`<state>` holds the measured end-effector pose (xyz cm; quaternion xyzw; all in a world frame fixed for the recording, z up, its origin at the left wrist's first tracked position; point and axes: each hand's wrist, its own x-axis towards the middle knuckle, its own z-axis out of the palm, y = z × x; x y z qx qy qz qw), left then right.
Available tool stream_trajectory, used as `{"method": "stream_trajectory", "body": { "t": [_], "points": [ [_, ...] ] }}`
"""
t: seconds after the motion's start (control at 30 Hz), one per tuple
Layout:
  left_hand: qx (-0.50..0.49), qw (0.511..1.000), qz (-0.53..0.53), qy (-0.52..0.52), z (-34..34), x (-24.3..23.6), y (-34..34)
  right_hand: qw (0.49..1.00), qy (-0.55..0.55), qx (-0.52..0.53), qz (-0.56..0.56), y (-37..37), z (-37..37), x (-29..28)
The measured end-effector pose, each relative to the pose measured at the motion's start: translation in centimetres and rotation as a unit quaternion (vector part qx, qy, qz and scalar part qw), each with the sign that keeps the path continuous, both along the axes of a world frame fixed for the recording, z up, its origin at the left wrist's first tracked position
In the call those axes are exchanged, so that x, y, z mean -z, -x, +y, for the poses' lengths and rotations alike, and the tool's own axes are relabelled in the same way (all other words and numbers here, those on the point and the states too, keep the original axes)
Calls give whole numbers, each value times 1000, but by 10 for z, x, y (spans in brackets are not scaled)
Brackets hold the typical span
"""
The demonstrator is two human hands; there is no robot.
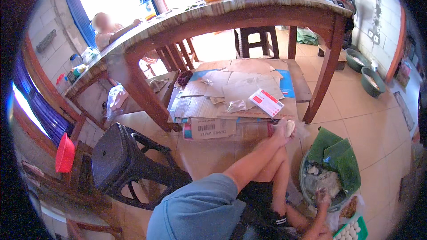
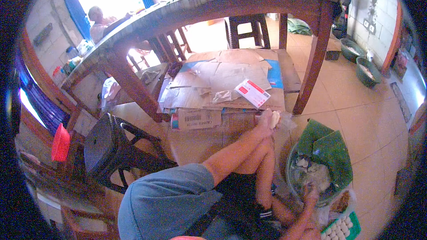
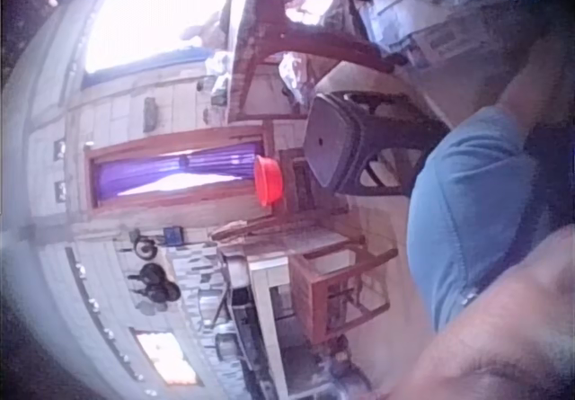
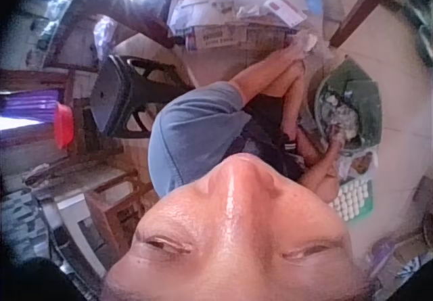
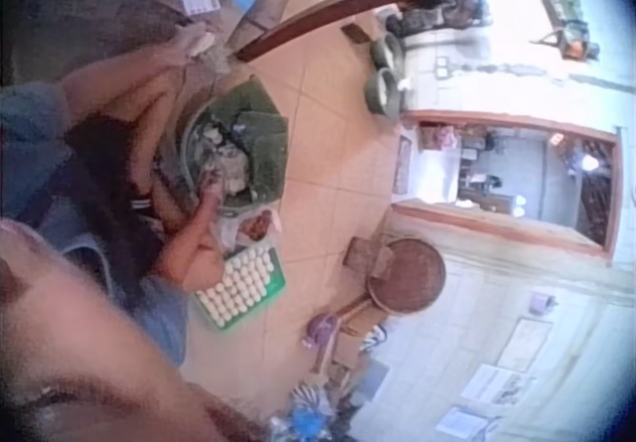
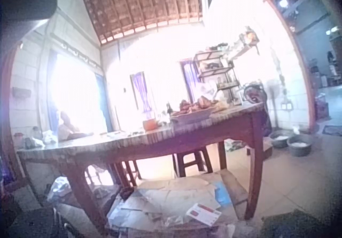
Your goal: The person forms dumplings by hand, taking portions of dough from a bowl, filling them with a meat mixture from a bag, rolling them into balls, and placing them into a tray.
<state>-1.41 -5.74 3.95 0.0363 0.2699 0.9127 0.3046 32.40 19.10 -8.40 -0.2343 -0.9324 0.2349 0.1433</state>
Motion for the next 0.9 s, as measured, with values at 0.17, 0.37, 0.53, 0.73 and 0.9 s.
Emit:
{"method": "stream_trajectory", "body": {
  "t": [0.17, 0.37, 0.53, 0.73, 0.9],
  "points": [
    [-1, 997, -75, 14, 11, -16, 0, 993, 92, -41, 67, 10, 26, 26],
    [-49, 990, -6, 133, -6, 9, 7, 992, -5, 31, -126, 13, -12, -11],
    [-27, 996, 43, 67, 1, -33, -9, 1000, -4, 15, -13, 8, 8, 11],
    [-84, 994, -52, 48, 11, -80, -36, 1000, 20, 18, 2, 0, 15, -2],
    [-13, 996, 6, 89, -28, 13, 6, 1000, 1, 4, 15, 5, -30, -8]
  ]
}}
